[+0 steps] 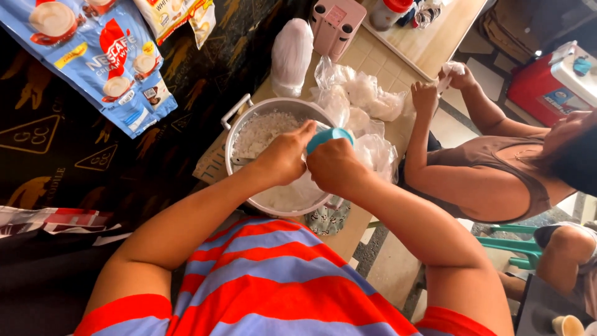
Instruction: Bagging cooked rice from a large pot into individual plastic bags using a scoop
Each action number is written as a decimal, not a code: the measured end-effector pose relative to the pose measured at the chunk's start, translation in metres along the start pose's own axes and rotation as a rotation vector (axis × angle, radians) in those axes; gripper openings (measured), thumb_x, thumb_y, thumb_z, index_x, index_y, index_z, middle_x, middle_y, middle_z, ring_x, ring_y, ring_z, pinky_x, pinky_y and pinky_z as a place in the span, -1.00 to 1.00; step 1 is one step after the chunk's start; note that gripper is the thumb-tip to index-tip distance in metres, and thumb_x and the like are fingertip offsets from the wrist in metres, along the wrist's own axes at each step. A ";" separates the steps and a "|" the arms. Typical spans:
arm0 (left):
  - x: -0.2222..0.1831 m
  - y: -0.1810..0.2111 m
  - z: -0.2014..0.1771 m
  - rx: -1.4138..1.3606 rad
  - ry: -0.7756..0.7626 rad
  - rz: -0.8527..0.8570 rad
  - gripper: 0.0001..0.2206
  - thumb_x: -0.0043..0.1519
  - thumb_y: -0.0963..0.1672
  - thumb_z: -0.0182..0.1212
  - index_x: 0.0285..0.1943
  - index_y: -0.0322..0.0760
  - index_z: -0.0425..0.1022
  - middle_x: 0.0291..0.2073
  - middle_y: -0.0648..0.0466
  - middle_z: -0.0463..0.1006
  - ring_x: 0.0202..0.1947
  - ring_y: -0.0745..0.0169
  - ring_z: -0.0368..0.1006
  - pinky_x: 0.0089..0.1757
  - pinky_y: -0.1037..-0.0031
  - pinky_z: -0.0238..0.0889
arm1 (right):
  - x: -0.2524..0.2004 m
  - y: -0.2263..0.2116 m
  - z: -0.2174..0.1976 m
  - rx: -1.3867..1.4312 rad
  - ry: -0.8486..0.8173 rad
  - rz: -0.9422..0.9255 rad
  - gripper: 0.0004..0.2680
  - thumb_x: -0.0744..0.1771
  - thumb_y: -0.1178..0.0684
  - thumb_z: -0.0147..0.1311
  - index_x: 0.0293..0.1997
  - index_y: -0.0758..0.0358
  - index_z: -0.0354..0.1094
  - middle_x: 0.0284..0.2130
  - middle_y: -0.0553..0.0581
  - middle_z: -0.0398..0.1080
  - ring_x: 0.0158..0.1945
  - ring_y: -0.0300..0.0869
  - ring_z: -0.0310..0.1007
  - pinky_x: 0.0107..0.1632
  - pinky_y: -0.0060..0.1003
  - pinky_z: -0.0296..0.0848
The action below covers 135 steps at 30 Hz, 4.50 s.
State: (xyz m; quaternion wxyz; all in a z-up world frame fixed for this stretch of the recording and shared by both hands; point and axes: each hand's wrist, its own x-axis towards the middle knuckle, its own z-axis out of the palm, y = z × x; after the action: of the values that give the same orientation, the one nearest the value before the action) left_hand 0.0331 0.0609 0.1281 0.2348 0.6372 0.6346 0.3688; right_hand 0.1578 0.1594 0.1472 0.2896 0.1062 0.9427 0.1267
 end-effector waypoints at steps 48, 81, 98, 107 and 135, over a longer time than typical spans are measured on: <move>-0.033 -0.176 0.083 1.001 -0.464 -0.409 -0.72 0.25 -0.14 -0.01 -0.09 -0.16 0.69 -0.13 -0.03 0.66 0.00 -0.13 0.42 -0.13 0.11 0.10 | 0.164 0.203 0.163 0.960 0.993 0.626 -0.78 0.34 -0.15 0.22 -0.28 0.09 0.28 -0.56 0.25 0.39 -0.36 0.21 0.54 -0.33 0.07 0.42; 0.035 -0.116 0.063 -0.458 0.146 -1.629 -0.48 0.33 -0.10 -0.34 0.49 -0.34 0.20 0.49 -0.06 0.19 0.51 0.01 0.07 0.37 0.32 -0.05 | 0.280 0.007 0.224 1.605 -0.046 0.468 -0.78 0.22 0.00 0.16 -0.23 0.36 0.55 -0.45 0.33 0.50 -0.46 0.08 0.63 -0.41 -0.08 0.66; -0.021 -0.147 0.008 0.239 -0.184 -0.859 -0.68 0.27 -0.06 -0.03 0.00 -0.11 0.67 -0.12 -0.09 0.69 0.10 -0.13 0.54 0.02 0.09 0.45 | 0.102 0.046 0.135 2.253 0.245 0.269 -0.77 0.30 0.09 0.06 -0.61 0.27 0.19 -0.68 0.01 0.07 -0.57 -0.16 0.37 -0.36 -0.27 0.50; -0.086 -0.115 -0.052 -0.908 0.035 -0.934 -0.58 0.37 -0.06 0.16 0.31 -0.47 0.39 -0.68 0.05 0.27 -0.86 0.54 0.04 -0.81 0.72 -0.14 | 0.063 0.037 0.152 2.710 0.198 0.109 -0.82 0.33 0.08 0.00 -0.51 0.19 0.18 -0.64 -0.07 -0.05 -0.50 -0.16 0.23 -0.20 -0.12 0.56; -0.072 -0.136 0.054 -0.553 0.258 -0.657 -0.79 0.35 -0.04 0.17 -0.21 -0.07 0.72 -0.86 0.07 0.35 -0.86 0.36 0.26 -0.71 0.61 0.12 | 0.060 0.015 0.171 2.768 0.454 0.202 -0.77 0.37 0.10 -0.03 -0.53 0.17 0.11 -0.62 -0.02 -0.03 -0.45 -0.10 0.25 -0.15 -0.04 0.57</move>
State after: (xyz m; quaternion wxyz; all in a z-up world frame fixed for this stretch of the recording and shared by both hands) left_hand -0.0058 0.0109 -0.0222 0.4198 0.2642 0.7050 0.5068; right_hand 0.2093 0.2201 -0.0158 -0.2148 0.3453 0.3162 -0.8571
